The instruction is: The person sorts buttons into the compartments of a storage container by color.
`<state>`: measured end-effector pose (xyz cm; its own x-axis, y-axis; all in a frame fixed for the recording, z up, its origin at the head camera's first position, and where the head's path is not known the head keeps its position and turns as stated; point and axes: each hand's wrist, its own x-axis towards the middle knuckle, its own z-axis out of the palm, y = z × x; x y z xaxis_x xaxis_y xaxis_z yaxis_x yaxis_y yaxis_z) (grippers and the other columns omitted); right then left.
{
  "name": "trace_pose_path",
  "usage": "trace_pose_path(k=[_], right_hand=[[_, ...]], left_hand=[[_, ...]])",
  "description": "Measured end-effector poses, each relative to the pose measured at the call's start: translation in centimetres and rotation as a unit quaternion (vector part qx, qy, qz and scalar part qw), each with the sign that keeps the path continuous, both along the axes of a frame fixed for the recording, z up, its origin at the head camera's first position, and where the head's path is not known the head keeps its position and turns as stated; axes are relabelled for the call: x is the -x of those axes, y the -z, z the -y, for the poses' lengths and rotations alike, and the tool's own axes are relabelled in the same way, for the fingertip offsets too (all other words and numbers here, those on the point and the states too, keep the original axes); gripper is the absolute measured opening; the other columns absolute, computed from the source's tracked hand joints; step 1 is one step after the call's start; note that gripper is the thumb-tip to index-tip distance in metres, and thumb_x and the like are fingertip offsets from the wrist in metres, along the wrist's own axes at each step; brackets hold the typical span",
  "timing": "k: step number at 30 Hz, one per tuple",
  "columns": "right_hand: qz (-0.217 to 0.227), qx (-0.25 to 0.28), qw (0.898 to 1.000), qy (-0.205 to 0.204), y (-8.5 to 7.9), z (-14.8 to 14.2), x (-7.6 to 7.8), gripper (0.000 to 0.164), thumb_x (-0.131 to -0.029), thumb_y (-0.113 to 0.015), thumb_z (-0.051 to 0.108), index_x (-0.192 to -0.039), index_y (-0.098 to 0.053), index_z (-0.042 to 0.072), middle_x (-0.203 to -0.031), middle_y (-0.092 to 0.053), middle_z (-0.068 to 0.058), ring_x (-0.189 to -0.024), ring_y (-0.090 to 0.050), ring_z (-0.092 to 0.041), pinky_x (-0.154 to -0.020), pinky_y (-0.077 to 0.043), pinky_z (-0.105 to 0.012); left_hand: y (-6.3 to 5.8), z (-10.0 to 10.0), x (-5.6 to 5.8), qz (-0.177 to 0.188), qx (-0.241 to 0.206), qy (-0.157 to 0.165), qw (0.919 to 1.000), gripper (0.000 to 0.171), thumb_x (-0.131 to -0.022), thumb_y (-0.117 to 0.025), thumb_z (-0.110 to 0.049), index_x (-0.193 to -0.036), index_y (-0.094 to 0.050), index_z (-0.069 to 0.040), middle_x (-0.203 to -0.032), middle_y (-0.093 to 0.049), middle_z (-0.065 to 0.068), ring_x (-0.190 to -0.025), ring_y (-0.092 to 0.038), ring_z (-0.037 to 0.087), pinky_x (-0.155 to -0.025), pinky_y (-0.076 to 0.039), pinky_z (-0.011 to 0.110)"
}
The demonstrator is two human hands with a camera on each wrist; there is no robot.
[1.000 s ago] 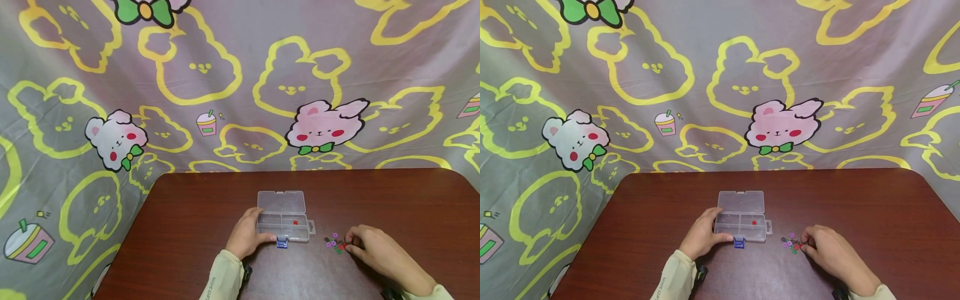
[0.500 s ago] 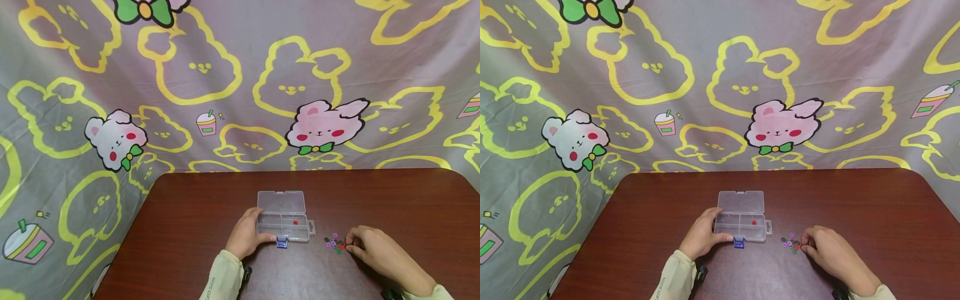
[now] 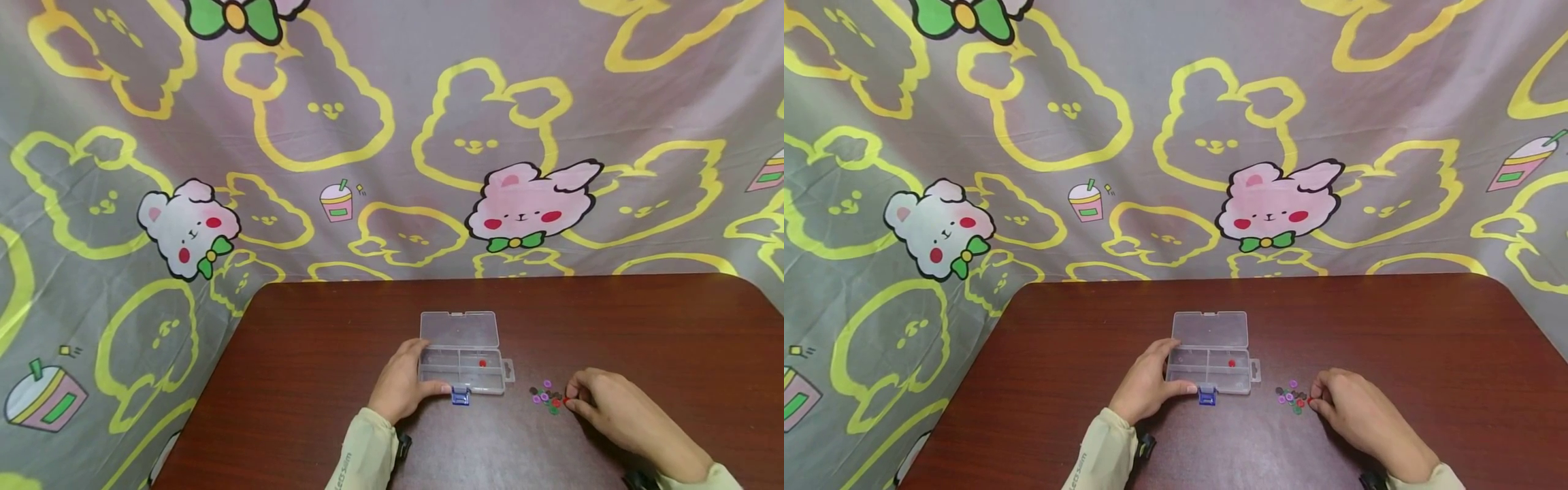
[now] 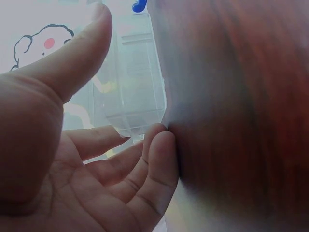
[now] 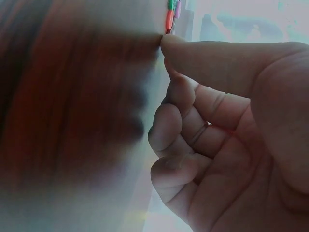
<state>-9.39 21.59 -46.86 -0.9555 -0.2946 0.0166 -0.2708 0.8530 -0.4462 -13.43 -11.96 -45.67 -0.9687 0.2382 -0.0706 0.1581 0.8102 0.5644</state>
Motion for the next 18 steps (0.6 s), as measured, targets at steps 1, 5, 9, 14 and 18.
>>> trace_pose_path(k=[1, 5, 9, 14, 18], right_hand=[[0.001, -0.001, 1.000, 0.000, 0.00, 0.00, 0.03, 0.023, -0.084, -0.081, 0.013, -0.079, -0.059, 0.021, -0.069, -0.045, 0.012, -0.062, -0.040, 0.000, -0.056, -0.037, -0.025], [0.000, 0.000, 1.000, -0.006, 0.03, -0.03, 0.12, 0.023, -0.085, -0.079, 0.012, -0.080, -0.059, 0.021, -0.069, -0.045, 0.012, -0.062, -0.040, 0.000, -0.056, -0.037, -0.025], [0.003, 0.001, 1.000, -0.008, 0.10, -0.10, 0.15, 0.023, -0.086, -0.079, 0.012, -0.080, -0.059, 0.021, -0.069, -0.046, 0.013, -0.061, -0.040, 0.000, -0.056, -0.037, -0.025], [0.004, 0.003, 1.000, -0.012, 0.23, -0.26, 0.15, 0.022, -0.087, -0.077, 0.012, -0.080, -0.059, 0.021, -0.070, -0.046, 0.013, -0.061, -0.039, 0.001, -0.055, -0.036, -0.025], [-0.008, 0.007, 1.000, -0.018, 0.30, -0.29, -0.03, 0.023, -0.086, -0.077, 0.011, -0.079, -0.058, 0.022, -0.070, -0.045, 0.014, -0.062, -0.039, 0.002, -0.056, -0.037, -0.024]], left_hand=[[0.00, 0.01, 0.02, 0.000, 0.000, 0.000, 1.0000, 0.086, -0.076, -0.086, -0.043, -0.145, -0.052, -0.004, -0.148, -0.049, 0.013, -0.134, -0.049, 0.031, -0.109, -0.042, 0.046], [0.01, 0.07, 0.03, -0.002, 0.000, -0.001, 1.0000, 0.086, -0.076, -0.087, -0.043, -0.144, -0.052, -0.004, -0.148, -0.049, 0.013, -0.134, -0.049, 0.031, -0.109, -0.042, 0.046], [-0.02, 0.07, 0.02, -0.007, -0.001, 0.000, 1.0000, 0.085, -0.076, -0.087, -0.042, -0.144, -0.053, -0.003, -0.148, -0.049, 0.013, -0.134, -0.049, 0.032, -0.109, -0.043, 0.046], [-0.04, 0.04, 0.06, -0.007, 0.002, -0.001, 1.0000, 0.085, -0.076, -0.088, -0.041, -0.144, -0.053, -0.003, -0.148, -0.049, 0.013, -0.134, -0.049, 0.032, -0.108, -0.043, 0.046], [0.03, 0.01, 0.10, -0.007, 0.002, -0.001, 1.0000, 0.085, -0.076, -0.088, -0.042, -0.144, -0.053, -0.003, -0.148, -0.049, 0.013, -0.134, -0.049, 0.031, -0.109, -0.043, 0.046]])
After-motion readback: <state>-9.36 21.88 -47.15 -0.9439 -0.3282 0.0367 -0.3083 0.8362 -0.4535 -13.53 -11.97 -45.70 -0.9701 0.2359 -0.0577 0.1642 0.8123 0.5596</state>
